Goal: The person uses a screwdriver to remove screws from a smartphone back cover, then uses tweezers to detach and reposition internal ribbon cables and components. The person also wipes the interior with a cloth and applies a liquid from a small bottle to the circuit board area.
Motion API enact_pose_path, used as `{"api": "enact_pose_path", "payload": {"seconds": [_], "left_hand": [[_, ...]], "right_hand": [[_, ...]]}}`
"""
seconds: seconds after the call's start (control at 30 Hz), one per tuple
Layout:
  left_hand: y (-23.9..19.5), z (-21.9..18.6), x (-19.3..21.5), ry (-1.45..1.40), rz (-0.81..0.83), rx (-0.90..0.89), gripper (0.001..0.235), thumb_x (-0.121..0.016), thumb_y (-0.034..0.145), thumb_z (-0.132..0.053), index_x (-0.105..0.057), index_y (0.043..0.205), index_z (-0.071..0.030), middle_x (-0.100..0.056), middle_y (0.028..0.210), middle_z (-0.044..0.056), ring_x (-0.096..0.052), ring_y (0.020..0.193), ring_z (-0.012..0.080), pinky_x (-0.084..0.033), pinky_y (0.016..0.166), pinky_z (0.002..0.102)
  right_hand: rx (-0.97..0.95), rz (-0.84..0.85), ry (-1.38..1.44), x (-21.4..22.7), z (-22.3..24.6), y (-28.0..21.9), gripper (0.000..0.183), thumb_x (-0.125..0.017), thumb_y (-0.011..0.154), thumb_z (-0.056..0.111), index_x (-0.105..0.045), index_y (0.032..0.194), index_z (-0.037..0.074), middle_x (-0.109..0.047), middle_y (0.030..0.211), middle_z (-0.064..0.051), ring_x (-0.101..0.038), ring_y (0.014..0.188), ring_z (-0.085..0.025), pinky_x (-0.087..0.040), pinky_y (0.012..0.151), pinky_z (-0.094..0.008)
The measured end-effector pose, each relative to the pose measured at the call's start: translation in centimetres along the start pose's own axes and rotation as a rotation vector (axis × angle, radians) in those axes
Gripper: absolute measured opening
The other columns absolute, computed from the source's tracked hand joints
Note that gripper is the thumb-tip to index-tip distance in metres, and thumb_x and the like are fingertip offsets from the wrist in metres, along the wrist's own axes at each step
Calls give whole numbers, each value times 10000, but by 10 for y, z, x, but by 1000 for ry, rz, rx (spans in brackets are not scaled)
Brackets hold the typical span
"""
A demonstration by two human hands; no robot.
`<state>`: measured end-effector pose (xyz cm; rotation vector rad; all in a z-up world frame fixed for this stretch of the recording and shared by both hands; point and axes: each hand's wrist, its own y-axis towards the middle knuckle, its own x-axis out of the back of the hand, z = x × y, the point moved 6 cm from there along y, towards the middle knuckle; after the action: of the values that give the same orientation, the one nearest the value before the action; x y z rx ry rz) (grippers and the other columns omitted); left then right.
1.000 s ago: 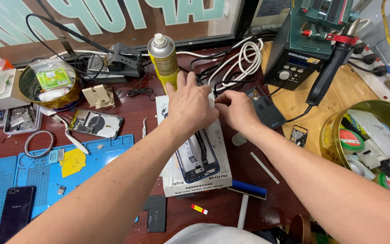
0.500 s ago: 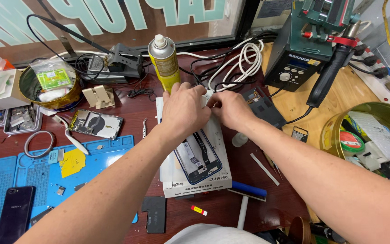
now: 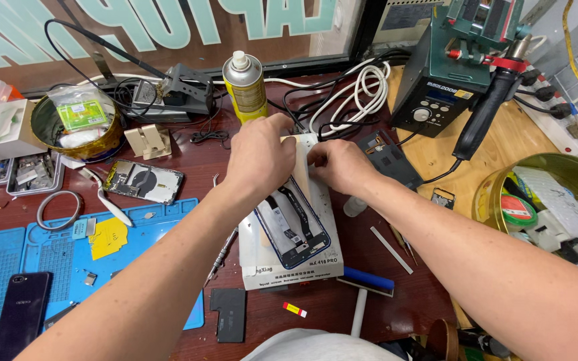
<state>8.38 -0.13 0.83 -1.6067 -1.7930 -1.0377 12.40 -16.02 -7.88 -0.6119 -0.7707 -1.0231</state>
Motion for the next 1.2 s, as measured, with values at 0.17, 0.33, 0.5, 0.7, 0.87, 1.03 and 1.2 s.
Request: {"api": "enact_pose_path", "payload": {"seconds": [0.17, 0.33, 0.5, 0.7, 0.87, 1.03, 1.2], "left_hand": [[-11, 10, 27, -134, -105, 77, 304, -694, 840, -161, -743, 1123, -59, -747, 1038, 193, -712, 985, 364, -541, 877, 438], [-38, 46, 47, -332, -133, 420, 294, -669, 858, -142, -737, 1135, -75, -777, 938, 110, -732, 849, 213, -566, 789, 370], [-77, 74, 38, -599, -105, 652, 335, -669, 853, -85, -698, 1178, -10, -734, 930, 82, -687, 784, 152, -566, 688, 328], [-111, 86, 11, -795, 123, 878, 342, -653, 879, -79, -632, 1212, -6, -699, 925, 92, -656, 711, 174, -550, 599, 328], [-112, 81, 4, -801, 187, 912, 306, -657, 892, -83, -641, 1182, 13, -677, 922, 104, -652, 683, 187, -554, 584, 335], [-113, 73, 6, -815, 167, 910, 331, -660, 876, -65, -622, 1198, 1, -680, 937, 112, -659, 689, 193, -572, 583, 343], [-114, 62, 8, -790, 141, 891, 348, -681, 872, -50, -548, 1193, -24, -681, 959, 130, -688, 723, 208, -605, 594, 362]], "right_hand": [[63, -111, 25, 15, 1, 0, 258, -709, 850, 143, -766, 1100, 113, -778, 1008, -122, -747, 919, -263, -572, 827, -372], [-248, -118, 369, 51, -4, -14, 311, -618, 950, 178, -691, 1247, 125, -780, 893, -94, -643, 631, -198, -526, 533, -354], [-240, -54, 472, 60, 14, -32, 341, -558, 1008, 267, -614, 1310, 118, -709, 786, -84, -618, 526, -147, -496, 439, -309], [-426, -96, 430, 87, -43, -55, 461, -668, 883, 49, -572, 1324, 148, -765, 895, -89, -667, 700, -130, -531, 550, -302], [-692, -58, 462, 60, -112, -79, 257, -719, 895, 60, -676, 1148, 45, -746, 938, -83, -724, 761, -167, -561, 613, -300], [-809, -19, 360, 6, -133, -105, 280, -758, 884, 71, -700, 1155, 33, -737, 941, -101, -721, 770, -197, -603, 626, -317], [-722, -42, 268, -35, -126, -123, 434, -823, 812, 61, -673, 1215, -3, -729, 959, -94, -724, 777, -178, -640, 629, -319]]}}
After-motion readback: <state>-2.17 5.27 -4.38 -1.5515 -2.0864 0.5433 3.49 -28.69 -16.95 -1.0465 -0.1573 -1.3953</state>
